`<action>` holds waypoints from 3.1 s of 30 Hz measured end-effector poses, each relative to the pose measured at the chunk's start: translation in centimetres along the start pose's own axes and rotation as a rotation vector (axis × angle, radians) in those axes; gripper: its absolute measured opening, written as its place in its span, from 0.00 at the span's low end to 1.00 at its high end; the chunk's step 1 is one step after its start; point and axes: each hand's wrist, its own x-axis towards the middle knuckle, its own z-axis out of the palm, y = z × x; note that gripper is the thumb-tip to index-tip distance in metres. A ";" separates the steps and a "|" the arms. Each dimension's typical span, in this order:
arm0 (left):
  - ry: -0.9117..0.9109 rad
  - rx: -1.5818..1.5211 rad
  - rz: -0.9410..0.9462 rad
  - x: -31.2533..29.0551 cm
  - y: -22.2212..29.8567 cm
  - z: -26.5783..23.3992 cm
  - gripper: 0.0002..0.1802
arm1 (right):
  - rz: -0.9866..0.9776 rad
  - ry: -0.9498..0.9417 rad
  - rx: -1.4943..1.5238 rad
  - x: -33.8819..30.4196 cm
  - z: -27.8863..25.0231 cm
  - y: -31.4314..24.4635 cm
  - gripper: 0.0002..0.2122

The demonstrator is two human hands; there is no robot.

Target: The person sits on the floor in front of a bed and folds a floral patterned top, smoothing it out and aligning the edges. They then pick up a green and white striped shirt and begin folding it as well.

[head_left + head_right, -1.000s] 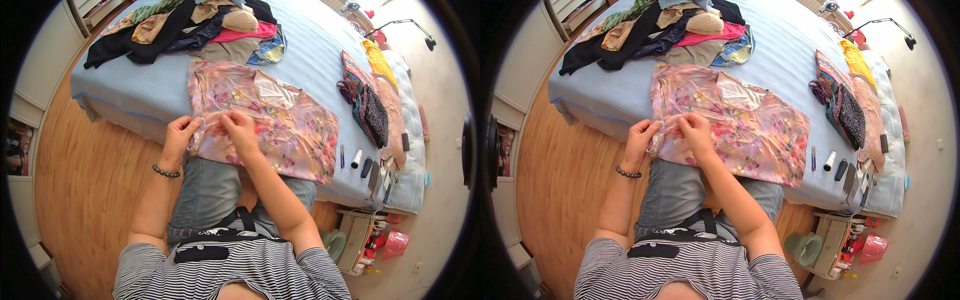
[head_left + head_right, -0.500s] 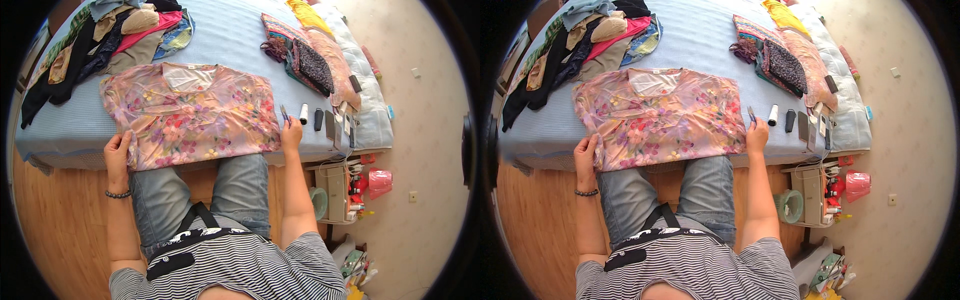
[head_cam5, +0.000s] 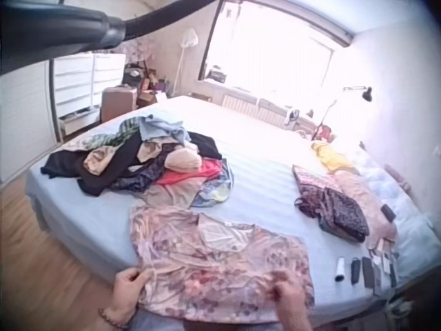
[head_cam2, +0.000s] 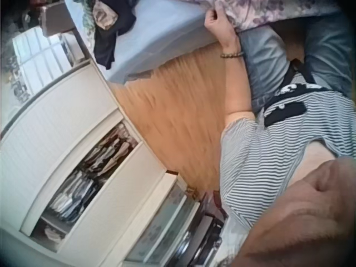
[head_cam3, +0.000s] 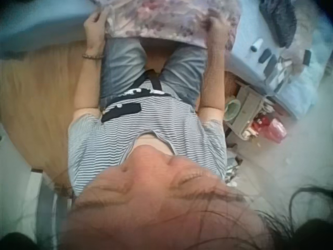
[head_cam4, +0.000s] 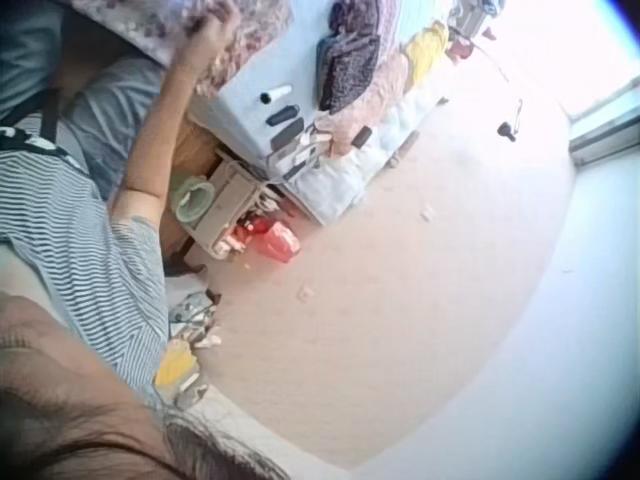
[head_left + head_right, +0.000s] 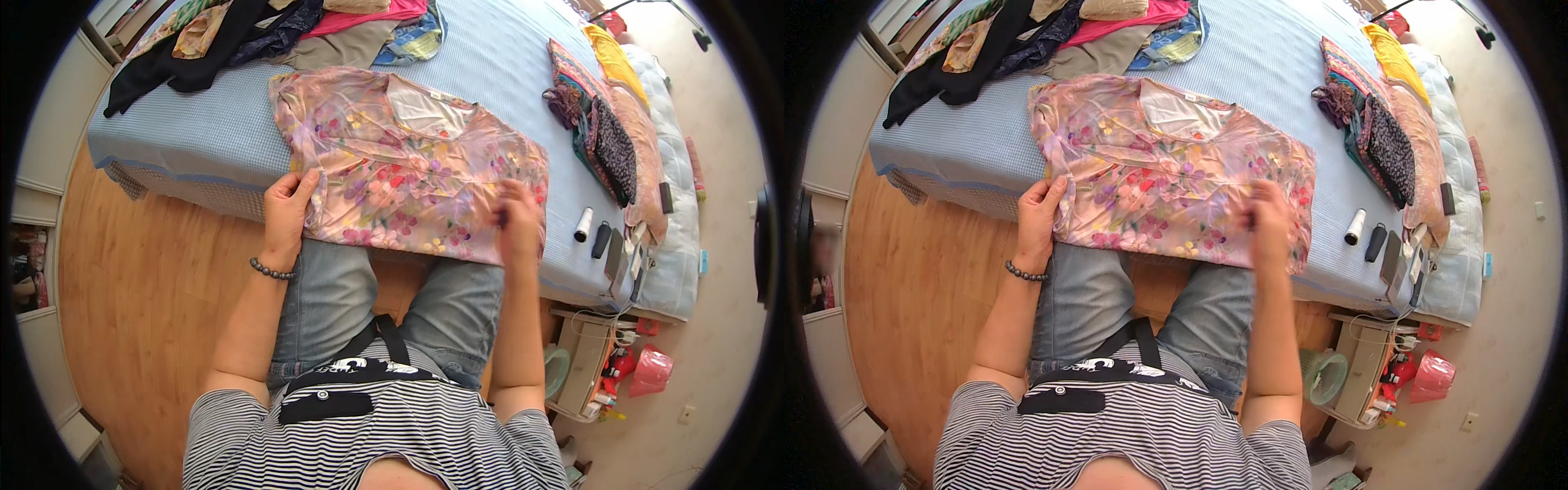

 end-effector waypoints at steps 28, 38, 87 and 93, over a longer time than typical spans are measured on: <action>-0.151 -0.247 -0.080 0.6 0.2 -0.8 0.07 | -0.343 -0.403 -0.254 -3.8 17.8 8.6 0.13; -0.140 -0.232 -0.091 0.4 0.6 -0.3 0.07 | -0.358 -0.367 -0.227 -3.8 17.8 9.1 0.13; -0.065 0.227 -0.184 2.4 1.6 -12.7 0.07 | -0.461 0.652 -1.533 7.0 -24.3 8.2 0.12; -0.107 -0.070 -0.257 0.7 3.2 -11.1 0.16 | -0.732 0.265 -0.945 1.6 -7.0 3.6 0.13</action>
